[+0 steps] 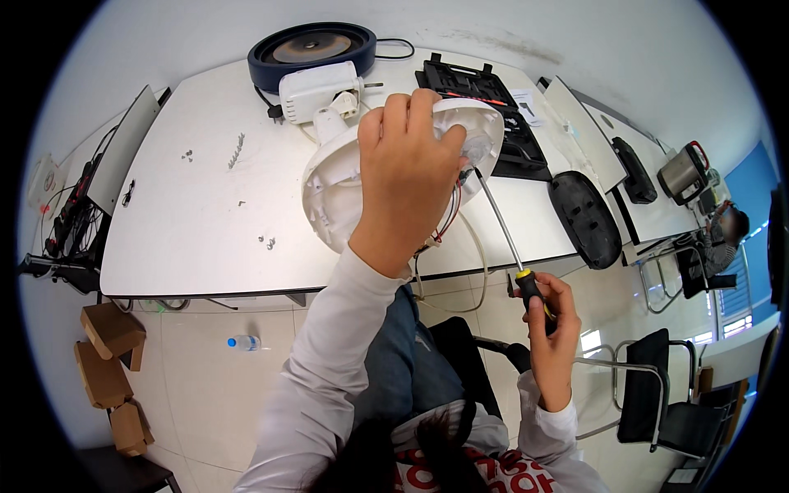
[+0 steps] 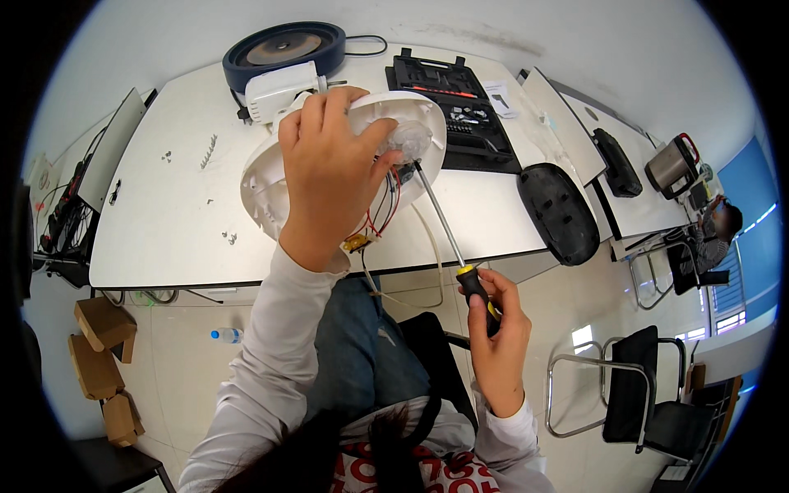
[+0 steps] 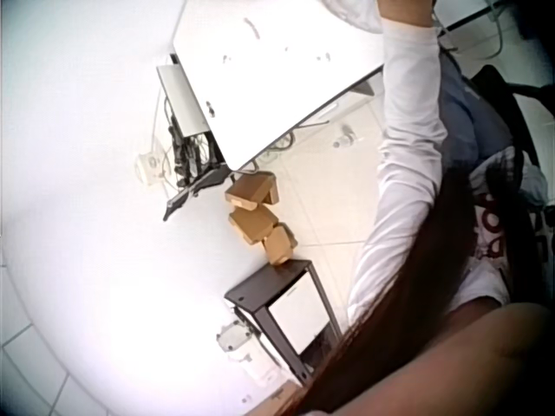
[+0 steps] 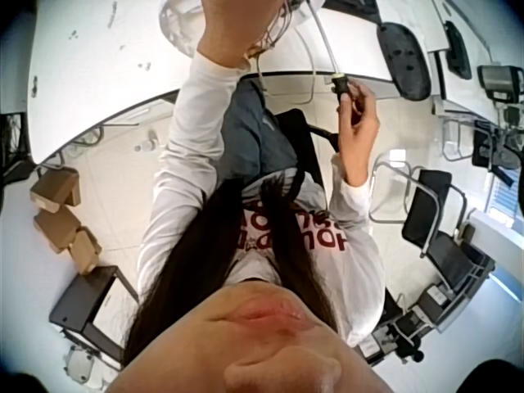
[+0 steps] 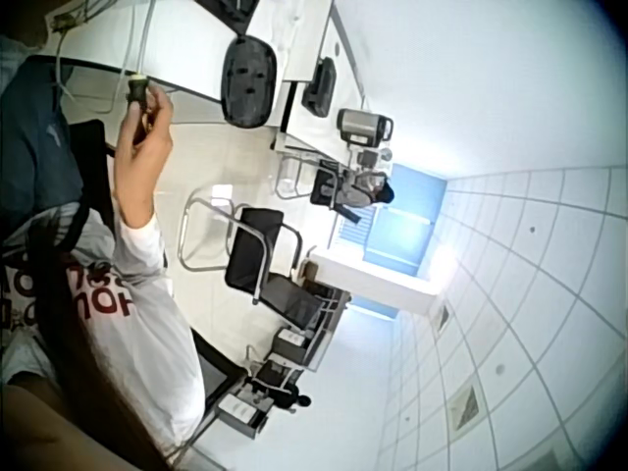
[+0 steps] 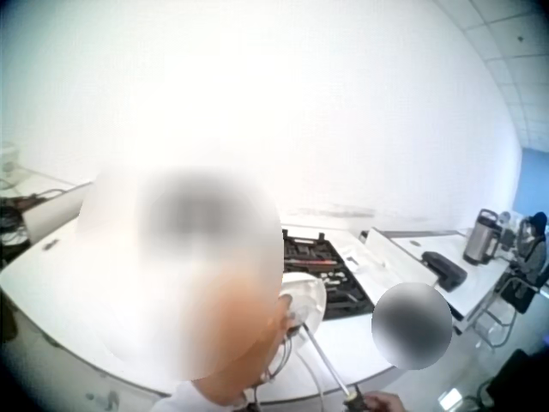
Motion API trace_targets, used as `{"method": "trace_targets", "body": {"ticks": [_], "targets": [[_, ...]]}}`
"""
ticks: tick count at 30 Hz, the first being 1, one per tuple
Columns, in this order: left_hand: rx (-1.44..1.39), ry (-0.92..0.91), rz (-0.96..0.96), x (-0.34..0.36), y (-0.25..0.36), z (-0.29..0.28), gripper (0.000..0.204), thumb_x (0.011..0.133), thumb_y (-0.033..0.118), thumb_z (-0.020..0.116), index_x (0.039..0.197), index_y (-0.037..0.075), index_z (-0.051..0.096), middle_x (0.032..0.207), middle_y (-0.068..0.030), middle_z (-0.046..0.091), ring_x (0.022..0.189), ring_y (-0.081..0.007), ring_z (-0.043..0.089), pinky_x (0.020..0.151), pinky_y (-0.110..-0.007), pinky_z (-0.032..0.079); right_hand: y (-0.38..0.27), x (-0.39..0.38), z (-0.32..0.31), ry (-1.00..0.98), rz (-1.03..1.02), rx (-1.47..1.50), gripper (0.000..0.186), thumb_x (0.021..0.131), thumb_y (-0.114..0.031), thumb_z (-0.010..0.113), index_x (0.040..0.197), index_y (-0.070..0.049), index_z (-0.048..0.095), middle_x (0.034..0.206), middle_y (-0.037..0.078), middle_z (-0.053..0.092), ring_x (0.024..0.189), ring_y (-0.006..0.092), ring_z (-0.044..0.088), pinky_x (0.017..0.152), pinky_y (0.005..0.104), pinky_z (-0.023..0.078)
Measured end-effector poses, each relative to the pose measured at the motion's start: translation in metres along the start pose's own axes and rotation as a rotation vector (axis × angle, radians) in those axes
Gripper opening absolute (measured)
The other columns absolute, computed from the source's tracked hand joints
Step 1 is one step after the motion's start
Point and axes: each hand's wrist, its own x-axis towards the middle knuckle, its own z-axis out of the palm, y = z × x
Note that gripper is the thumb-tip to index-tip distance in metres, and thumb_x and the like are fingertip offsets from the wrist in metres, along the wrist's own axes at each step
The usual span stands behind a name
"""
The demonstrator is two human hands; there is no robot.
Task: The person uses a screwdriver to tighten screws on the internal wiring of a white plastic device housing. They repeatedly adjust the device's position and re-engage the screwdriver with the same internal components throughout the clip.
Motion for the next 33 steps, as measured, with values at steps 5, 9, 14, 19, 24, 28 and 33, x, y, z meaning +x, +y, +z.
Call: {"method": "trace_targets", "body": {"ticks": [5, 9, 14, 19, 24, 28, 33], "targets": [[0.008, -0.003, 0.003, -0.001, -0.001, 0.0, 0.033, 0.054, 0.022, 0.079, 0.085, 0.017, 0.068, 0.107, -0.0045, 0.056, 0.097, -0.0226, 0.048, 0.083, -0.037, 0.03, 0.005, 0.002, 0.0, 0.084, -0.273, -0.305, 0.025, 0.08, 0.002, 0.06, 0.104, 0.002, 0.056, 0.09, 0.015, 0.063, 0.074, 0.0254, 0.061, 0.067, 0.0299, 0.047], [0.013, -0.007, 0.006, -0.001, 0.001, 0.001, 0.033, 0.054, 0.022, 0.079, 0.085, 0.017, 0.067, 0.107, -0.0046, 0.056, 0.097, -0.0227, 0.048, 0.083, -0.037, 0.03, 0.009, 0.006, 0.0, 0.154, -0.42, -0.394, 0.026, 0.073, 0.003, 0.067, 0.099, 0.0, 0.06, 0.093, 0.015, 0.061, 0.078, 0.03, 0.061, 0.07, 0.0335, 0.048], [0.007, -0.009, 0.0, 0.0, 0.001, -0.001, 0.033, 0.054, 0.02, 0.079, 0.085, 0.016, 0.067, 0.107, -0.0051, 0.056, 0.096, -0.0227, 0.048, 0.082, -0.037, 0.03, 0.009, 0.008, 0.003, 0.178, -0.453, -0.43, 0.026, 0.071, 0.002, 0.07, 0.096, -0.002, 0.062, 0.094, 0.012, 0.06, 0.077, 0.029, 0.062, 0.066, 0.033, 0.049], [0.014, -0.013, 0.009, 0.0, 0.002, 0.002, 0.035, 0.053, 0.019, 0.079, 0.086, 0.015, 0.067, 0.108, -0.0057, 0.055, 0.096, -0.0232, 0.048, 0.081, -0.037, 0.03, 0.009, 0.009, 0.004, 0.163, -0.444, -0.371, 0.025, 0.072, 0.003, 0.069, 0.096, -0.003, 0.062, 0.094, 0.01, 0.059, 0.072, 0.0266, 0.062, 0.059, 0.0303, 0.049], [0.044, -0.042, 0.017, 0.0, 0.004, 0.003, 0.035, 0.053, 0.019, 0.079, 0.086, 0.015, 0.067, 0.107, -0.0059, 0.055, 0.096, -0.0234, 0.048, 0.082, -0.037, 0.031, 0.0, 0.005, 0.005, 0.189, -0.475, -0.606, 0.021, 0.073, 0.001, 0.069, 0.093, -0.005, 0.062, 0.094, 0.007, 0.057, 0.067, 0.023, 0.061, 0.055, 0.0295, 0.047], [0.121, -0.088, 0.018, 0.002, 0.006, 0.007, 0.034, 0.054, 0.019, 0.079, 0.085, 0.014, 0.067, 0.107, -0.0061, 0.055, 0.097, -0.0235, 0.048, 0.082, -0.037, 0.032, 0.0, 0.009, 0.001, 0.19, -0.515, -0.713, 0.02, 0.074, -0.002, 0.068, 0.092, -0.007, 0.062, 0.094, 0.007, 0.057, 0.067, 0.023, 0.06, 0.054, 0.0302, 0.046], [0.091, -0.093, 0.023, 0.002, 0.005, 0.005, 0.034, 0.055, 0.019, 0.078, 0.087, 0.014, 0.066, 0.109, -0.007, 0.055, 0.099, -0.024, 0.048, 0.084, -0.038, 0.032, -0.001, 0.014, -0.005, 0.144, -0.492, -0.597, 0.025, 0.075, -0.001, 0.067, 0.098, -0.006, 0.058, 0.095, 0.009, 0.056, 0.07, 0.0262, 0.06, 0.056, 0.0318, 0.047]]}}
